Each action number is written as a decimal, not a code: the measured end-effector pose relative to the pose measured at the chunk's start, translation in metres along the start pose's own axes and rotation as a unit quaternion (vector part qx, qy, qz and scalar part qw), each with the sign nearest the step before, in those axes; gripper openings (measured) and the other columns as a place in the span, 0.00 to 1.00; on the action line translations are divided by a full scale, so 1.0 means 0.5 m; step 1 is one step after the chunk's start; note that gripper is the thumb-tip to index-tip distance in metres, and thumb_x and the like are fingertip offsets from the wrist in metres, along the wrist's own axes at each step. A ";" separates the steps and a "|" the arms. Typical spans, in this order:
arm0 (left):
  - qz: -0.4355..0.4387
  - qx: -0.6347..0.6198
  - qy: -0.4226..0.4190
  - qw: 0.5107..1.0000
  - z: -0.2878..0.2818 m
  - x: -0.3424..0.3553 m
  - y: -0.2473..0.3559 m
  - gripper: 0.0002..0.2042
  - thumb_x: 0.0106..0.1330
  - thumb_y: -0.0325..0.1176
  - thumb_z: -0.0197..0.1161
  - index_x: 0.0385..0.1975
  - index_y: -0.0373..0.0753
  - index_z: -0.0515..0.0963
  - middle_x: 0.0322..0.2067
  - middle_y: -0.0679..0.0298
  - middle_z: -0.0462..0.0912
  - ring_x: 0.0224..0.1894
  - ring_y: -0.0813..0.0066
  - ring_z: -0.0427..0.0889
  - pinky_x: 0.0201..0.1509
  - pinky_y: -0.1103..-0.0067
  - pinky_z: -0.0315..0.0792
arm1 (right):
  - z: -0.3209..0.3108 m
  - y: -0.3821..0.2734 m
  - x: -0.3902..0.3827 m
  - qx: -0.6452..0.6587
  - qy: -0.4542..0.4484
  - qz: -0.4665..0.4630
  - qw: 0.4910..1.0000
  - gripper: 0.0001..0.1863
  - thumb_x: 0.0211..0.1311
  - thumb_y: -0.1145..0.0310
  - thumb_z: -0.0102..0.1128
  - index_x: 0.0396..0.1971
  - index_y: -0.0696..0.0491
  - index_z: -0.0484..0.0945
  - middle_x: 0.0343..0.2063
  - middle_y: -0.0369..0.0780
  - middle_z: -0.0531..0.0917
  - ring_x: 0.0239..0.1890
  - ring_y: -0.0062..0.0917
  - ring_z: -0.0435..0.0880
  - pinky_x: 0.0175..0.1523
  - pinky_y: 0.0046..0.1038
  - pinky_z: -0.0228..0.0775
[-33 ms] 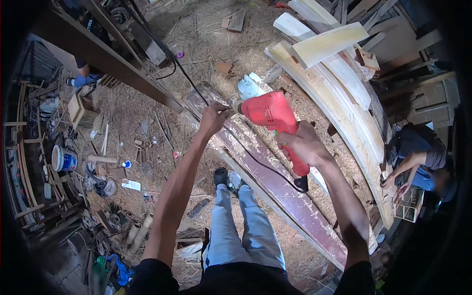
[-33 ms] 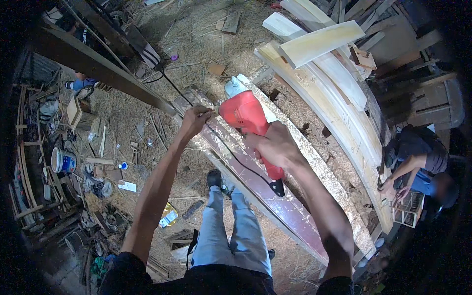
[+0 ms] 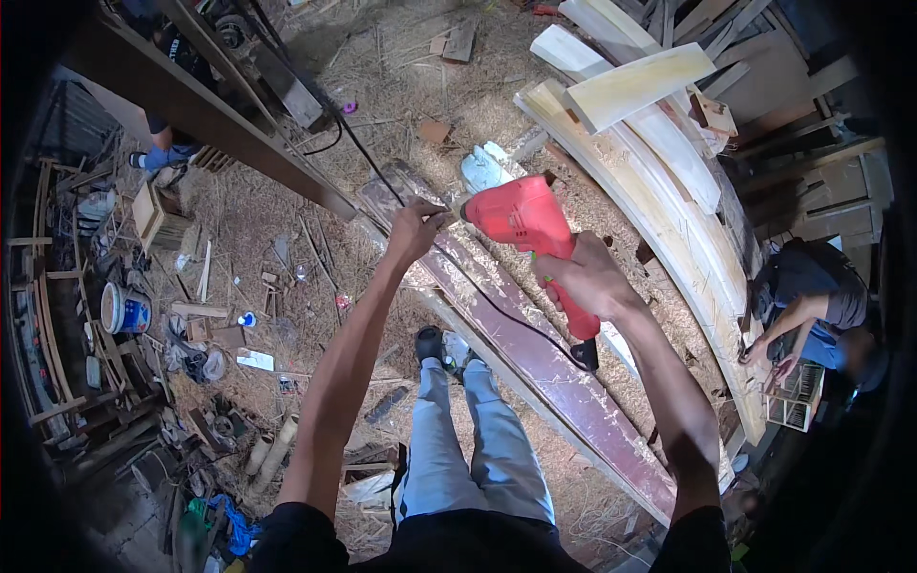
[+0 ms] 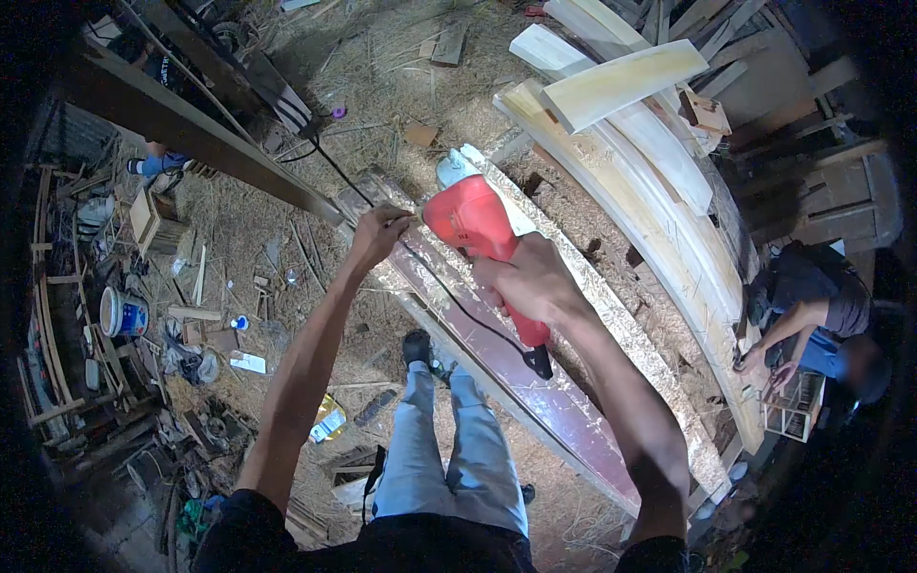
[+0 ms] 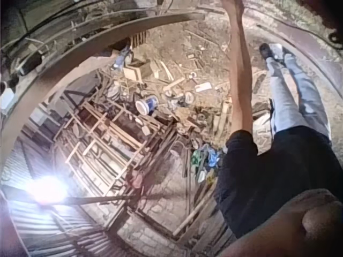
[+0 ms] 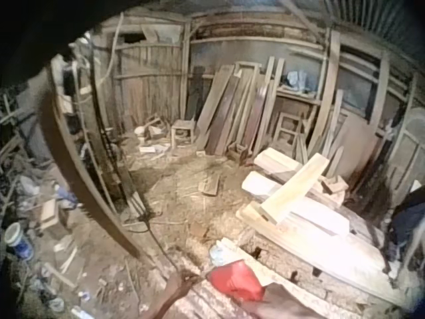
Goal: The person uses a red power drill to create holes in a small wooden frame and then uses a knife to carve and smooth a thin wooden rod.
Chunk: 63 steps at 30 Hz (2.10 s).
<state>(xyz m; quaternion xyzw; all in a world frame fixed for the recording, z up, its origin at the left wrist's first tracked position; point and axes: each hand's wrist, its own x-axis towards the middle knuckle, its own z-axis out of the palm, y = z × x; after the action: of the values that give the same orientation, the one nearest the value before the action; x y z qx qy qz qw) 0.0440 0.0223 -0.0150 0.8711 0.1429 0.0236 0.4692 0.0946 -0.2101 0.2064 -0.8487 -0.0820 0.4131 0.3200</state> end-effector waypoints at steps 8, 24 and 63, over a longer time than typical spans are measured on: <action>-0.002 -0.014 0.004 1.000 -0.014 0.005 0.002 0.10 0.59 0.32 0.60 0.37 0.33 0.81 0.33 0.56 0.80 0.35 0.63 0.79 0.41 0.73 0.71 | 0.014 -0.027 0.036 -0.044 -0.021 0.042 0.998 0.13 0.52 0.64 0.56 0.26 0.62 0.76 0.18 0.39 0.78 0.21 0.21 0.79 0.31 0.28 0.72; 0.021 -0.014 0.014 1.000 -0.012 -0.009 0.011 0.10 0.58 0.32 0.61 0.37 0.35 0.81 0.34 0.55 0.79 0.36 0.61 0.78 0.41 0.72 0.71 | 0.018 -0.061 0.013 -0.052 -0.014 0.055 0.997 0.15 0.53 0.63 0.56 0.26 0.63 0.76 0.17 0.40 0.78 0.19 0.21 0.78 0.29 0.26 0.71; -0.230 -0.520 0.173 0.804 -0.168 -0.368 -0.123 0.14 0.68 0.40 0.53 0.47 0.39 0.75 0.30 0.66 0.76 0.30 0.76 0.76 0.29 0.77 0.72 | 0.214 0.216 0.222 -0.444 0.162 -0.444 0.761 0.15 0.47 0.71 0.58 0.36 0.58 0.71 0.30 0.43 0.75 0.32 0.35 0.80 0.32 0.33 0.75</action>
<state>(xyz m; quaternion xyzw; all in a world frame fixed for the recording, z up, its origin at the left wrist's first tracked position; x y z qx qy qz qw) -0.1611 0.0727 -0.0018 0.4198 0.3844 0.1357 0.8109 0.0720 -0.1988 0.0199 -0.8182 -0.5714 -0.0015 0.0630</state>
